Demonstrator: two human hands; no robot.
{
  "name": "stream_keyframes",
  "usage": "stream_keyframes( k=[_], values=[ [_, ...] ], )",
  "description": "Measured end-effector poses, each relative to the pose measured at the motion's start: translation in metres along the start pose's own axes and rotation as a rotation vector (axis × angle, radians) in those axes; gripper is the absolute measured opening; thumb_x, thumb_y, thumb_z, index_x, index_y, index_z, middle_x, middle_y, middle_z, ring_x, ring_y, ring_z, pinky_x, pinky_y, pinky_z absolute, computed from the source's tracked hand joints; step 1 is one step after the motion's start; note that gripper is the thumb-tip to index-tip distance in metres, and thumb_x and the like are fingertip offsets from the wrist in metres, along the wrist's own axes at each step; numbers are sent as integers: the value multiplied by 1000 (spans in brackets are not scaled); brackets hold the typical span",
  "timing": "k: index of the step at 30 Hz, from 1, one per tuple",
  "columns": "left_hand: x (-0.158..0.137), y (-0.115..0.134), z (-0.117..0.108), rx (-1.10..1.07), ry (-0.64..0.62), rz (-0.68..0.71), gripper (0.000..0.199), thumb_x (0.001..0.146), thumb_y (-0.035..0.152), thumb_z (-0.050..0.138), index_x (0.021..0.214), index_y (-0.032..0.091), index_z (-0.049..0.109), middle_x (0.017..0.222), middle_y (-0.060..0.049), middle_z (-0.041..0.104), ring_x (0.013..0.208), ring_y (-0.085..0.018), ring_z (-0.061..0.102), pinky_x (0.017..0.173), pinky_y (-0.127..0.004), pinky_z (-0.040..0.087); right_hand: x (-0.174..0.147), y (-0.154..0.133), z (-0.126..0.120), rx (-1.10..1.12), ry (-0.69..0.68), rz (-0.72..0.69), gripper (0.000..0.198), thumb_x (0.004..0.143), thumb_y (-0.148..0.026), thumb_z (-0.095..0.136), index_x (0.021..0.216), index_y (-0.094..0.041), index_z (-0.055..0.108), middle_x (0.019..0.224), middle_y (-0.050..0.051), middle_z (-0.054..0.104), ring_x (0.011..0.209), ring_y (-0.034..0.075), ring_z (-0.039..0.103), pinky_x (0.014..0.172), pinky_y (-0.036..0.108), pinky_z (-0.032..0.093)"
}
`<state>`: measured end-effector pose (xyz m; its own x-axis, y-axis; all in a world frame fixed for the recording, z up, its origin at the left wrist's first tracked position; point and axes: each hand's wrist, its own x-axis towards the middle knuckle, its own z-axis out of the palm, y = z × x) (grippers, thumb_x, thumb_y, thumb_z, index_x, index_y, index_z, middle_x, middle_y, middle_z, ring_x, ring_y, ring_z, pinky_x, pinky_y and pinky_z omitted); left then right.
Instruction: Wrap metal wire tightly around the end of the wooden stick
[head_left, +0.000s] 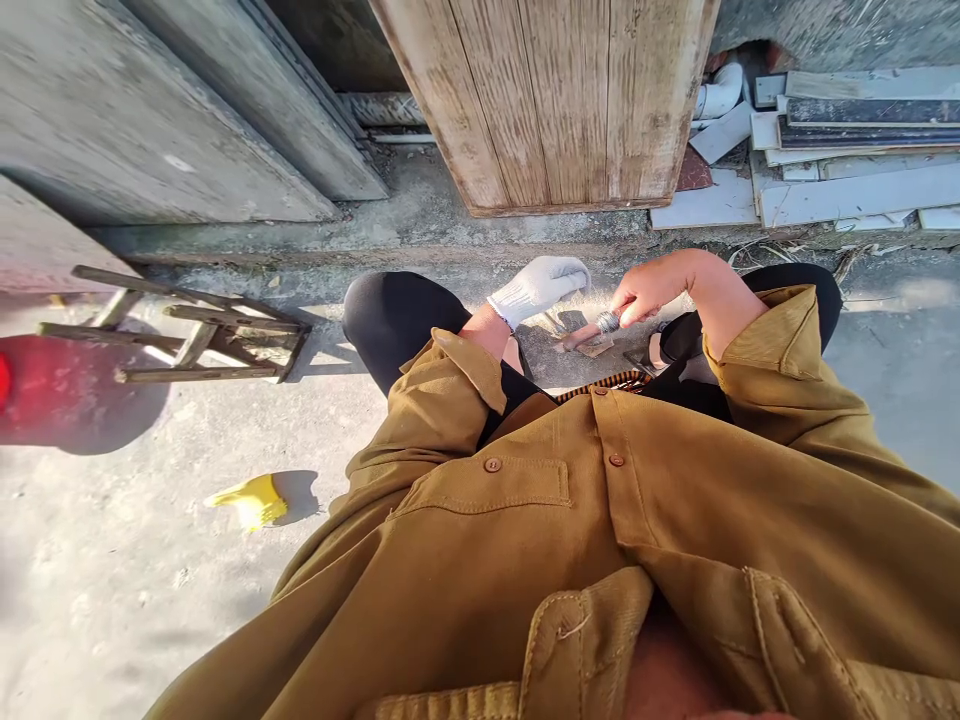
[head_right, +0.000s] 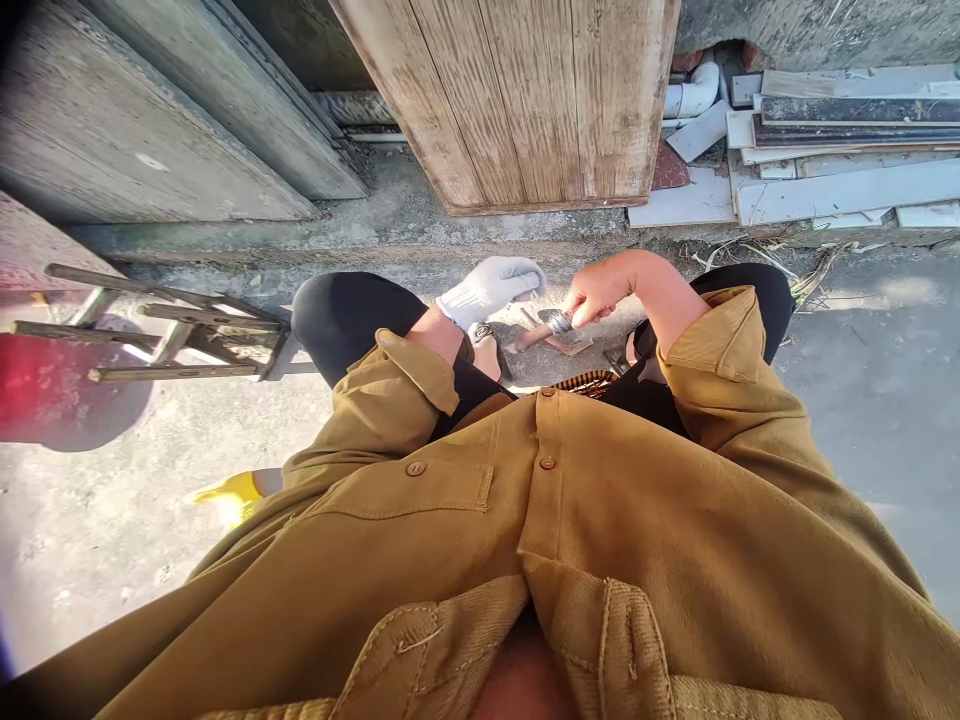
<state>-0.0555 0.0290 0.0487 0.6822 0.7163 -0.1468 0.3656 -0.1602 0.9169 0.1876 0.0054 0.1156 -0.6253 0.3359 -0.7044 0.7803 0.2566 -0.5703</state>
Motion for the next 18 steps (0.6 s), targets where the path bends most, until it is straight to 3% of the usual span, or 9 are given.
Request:
stream_keyframes(
  k=[2,6,9,11,14,16,18],
  values=[
    [3,-6,1,-68,21,3,17,99,24,64,88,19,75,70,1,61,64,-14,53,65,-28,43,-10,0,-3,171,202,-115,35,101,-48,79,84,-20,67,71,-1,61,70,15,54,71,29,43],
    [5,-6,7,-188,-6,-55,20,105,21,60,88,19,72,63,2,56,58,-13,50,60,-26,39,-24,10,-7,622,878,-206,39,109,-61,68,99,-24,62,78,0,55,67,15,47,66,29,44],
    [2,3,10,-211,-94,-98,20,104,18,62,88,17,74,59,2,54,55,-11,46,56,-25,35,-24,23,-13,768,1133,-95,30,113,-53,62,98,-27,57,84,2,57,67,17,45,64,32,46],
    [-1,8,10,-230,-135,-100,21,105,23,66,87,17,75,58,3,51,53,-10,44,57,-24,37,-21,32,-17,713,1192,111,28,115,-38,61,90,-26,55,83,4,59,69,18,48,67,33,47],
    [-7,13,5,-264,-152,-81,26,104,35,75,86,17,76,59,3,52,54,-11,47,60,-26,43,-15,37,-19,425,1226,379,35,113,-22,64,80,-22,53,83,7,62,80,17,55,81,34,46],
    [-10,14,0,-256,-153,-67,30,102,42,79,86,17,77,60,1,54,56,-12,51,60,-28,43,-11,34,-19,189,1136,483,36,111,-23,71,79,-20,55,86,9,65,87,19,57,87,35,45],
    [-13,15,-4,-247,-121,-57,32,102,45,79,87,17,78,61,0,56,57,-13,51,59,-29,40,-6,26,-16,50,914,531,39,108,-25,77,76,-20,56,80,7,62,83,19,55,83,36,42]
  ],
)
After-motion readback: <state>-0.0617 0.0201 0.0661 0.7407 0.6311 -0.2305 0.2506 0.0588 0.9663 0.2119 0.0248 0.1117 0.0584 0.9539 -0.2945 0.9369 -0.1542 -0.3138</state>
